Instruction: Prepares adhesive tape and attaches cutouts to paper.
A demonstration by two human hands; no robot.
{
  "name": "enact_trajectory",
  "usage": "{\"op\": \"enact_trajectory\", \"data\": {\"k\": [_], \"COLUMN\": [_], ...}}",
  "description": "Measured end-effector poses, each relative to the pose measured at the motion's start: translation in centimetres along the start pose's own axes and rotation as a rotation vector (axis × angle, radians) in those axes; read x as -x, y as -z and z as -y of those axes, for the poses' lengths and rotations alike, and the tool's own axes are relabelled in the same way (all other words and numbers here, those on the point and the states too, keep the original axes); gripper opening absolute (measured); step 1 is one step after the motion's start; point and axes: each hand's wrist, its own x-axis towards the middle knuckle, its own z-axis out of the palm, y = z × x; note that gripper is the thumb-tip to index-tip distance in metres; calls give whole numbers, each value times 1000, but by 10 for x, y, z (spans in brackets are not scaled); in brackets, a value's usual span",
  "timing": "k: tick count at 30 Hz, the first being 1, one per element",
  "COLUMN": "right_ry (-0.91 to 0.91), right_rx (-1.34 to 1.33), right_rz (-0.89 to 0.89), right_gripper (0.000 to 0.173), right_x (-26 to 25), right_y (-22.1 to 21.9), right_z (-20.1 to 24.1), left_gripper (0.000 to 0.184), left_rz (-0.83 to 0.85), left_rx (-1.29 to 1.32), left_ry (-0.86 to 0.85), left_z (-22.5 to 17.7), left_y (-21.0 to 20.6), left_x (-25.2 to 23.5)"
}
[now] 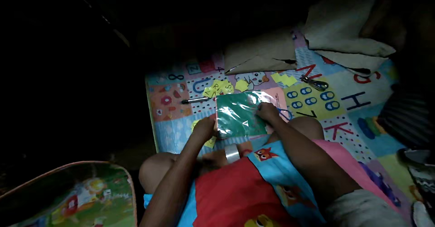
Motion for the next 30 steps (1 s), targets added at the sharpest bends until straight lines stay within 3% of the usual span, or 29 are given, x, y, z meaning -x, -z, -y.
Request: {"op": "enact_trajectory", "data": {"k": [3,7,9,17,22,24,27,30], "right_ry": [-23,-3,-2,-7,13,66,192,310], "right_rx": [-53,-90,-80,-52,-67,-75,-181,-352], "right_rz": [-13,-15,7,55,71,73,125,261], "right_gripper": [32,33,35,36,34,32,28,29], "right_x": [-2,-1,-1,1,7,7,14,25], "right_y": [5,5,5,6,7,6,2,-9], "right_z": [-6,-6,-3,2,5,8,24,46], "left_gripper": [39,50,46,57,41,37,28,21], "left_rz": [241,242,247,288,258,180,-41,-117], "left_rx": [-31,-79,-100,-142,-48,106,575,895], "left_ry": [67,95,140,189,231,237,151,96], "left_z": [32,38,36,27,20,26,30,22], "left_y": [-55,-81,-89,-91,-71,-57,-46,-48], "left_x": [-28,-34,-36,-34,-25,-25,-21,-27]}}
